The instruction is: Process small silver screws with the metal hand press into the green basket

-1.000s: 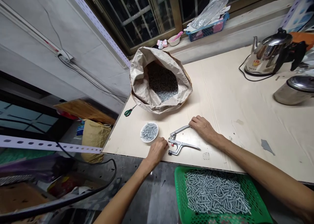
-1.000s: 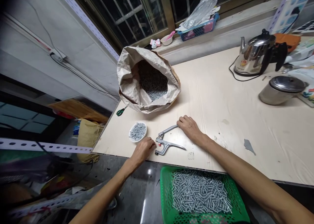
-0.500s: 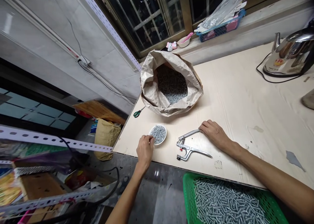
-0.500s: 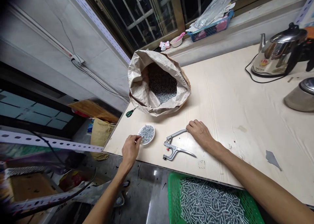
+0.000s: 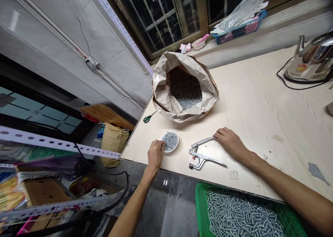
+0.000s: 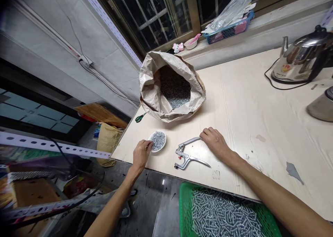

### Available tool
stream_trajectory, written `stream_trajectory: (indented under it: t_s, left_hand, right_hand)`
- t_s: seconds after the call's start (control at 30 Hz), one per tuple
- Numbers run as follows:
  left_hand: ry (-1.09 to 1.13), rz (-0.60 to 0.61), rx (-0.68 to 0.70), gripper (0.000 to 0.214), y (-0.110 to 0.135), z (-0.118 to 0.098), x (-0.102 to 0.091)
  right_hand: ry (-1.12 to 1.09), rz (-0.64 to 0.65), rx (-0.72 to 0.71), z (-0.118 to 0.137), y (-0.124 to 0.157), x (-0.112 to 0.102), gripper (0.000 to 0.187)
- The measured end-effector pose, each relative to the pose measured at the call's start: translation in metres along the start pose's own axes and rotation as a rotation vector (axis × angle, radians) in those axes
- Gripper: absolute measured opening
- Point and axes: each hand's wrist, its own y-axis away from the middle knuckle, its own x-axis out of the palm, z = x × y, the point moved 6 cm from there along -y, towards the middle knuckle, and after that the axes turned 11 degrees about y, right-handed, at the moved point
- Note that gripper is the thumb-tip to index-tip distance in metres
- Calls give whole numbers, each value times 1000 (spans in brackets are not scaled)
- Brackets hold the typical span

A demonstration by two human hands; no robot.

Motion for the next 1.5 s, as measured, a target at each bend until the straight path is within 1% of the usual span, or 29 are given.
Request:
stream_trajectory:
  t_s: [0.07,0.17,0.27,0.33,0.4,0.47,0.5,0.53,0.6,0.7,0.77,0.8,0.87,0.97,1.03,1.1,1.17,1.27,1.3,1.37,1.43,1.5]
  left_hand:
    - [131,-15,-57,20,-1,7,-3]
    - [363,-64,-212,21,-5,21,-9]
    - [666,-135,-409,31,-8,32,-14]
    - [866,-150,-515,41,-7,30,-14]
    - [1019,-112,-569,48,-4,17,-11]
    - [1113,-29,-553,47,1,-8,-6]
    - [1141,14,-523,44,4,-22,-4]
    - [1157,54,-485,41,7,-38,-1]
    - [1147,114,-404,33,12,-67,4]
    - [1085,166,-302,27,15,-100,12]
    - [1066,177,-276,26,15,-111,18]
    - [1080,178,-289,27,15,-114,22]
    - [1171,199,-360,32,18,-115,32]
    - [1393,280,-500,42,27,-118,49]
    - [1488,304,-555,44,33,-120,55]
    - [1510,287,-580,45,37,-120,56]
    - [1485,264,-599,45,40,-117,55]
    - [1442,198,-617,44,41,-109,53]
    - [1444,155,-622,44,39,-104,52]
    - [1467,27,-645,46,36,-92,47]
    - [1471,-119,-690,49,35,-76,42]
    - [1432,-226,-728,51,36,-60,37]
  right_hand:
    - [3,0,3,0,0,0,20]
    - [6,0,4,0,0,1,20]
    - [12,6,6,-1,0,4,20]
    - [16,29,15,-1,0,4,20]
    - [3,42,52,1,-1,-1,17]
    - [-79,36,101,7,-4,-15,19]
    - [-166,34,111,14,-6,-24,24]
    - [-294,45,109,22,-8,-33,26]
    - [-625,103,91,41,-15,-47,28]
    - [-1021,245,125,64,-21,-53,28]
    - [-1192,291,215,70,-20,-48,26]
    - [-1241,296,262,70,-18,-44,24]
    - [-1273,273,331,68,-14,-37,21]
    - [-1270,242,349,67,-9,-32,21]
    - [-1278,243,354,67,-8,-30,22]
    - [-1266,248,359,67,-7,-29,20]
    - [-1214,251,356,67,-7,-29,17]
    - [-1113,251,338,69,-11,-29,14]
    - [-1089,251,329,71,-14,-28,13]
    - [-1051,244,306,78,-27,-27,11]
    - [-1013,226,274,89,-48,-25,11]
    - [-950,199,211,102,-75,-26,12]
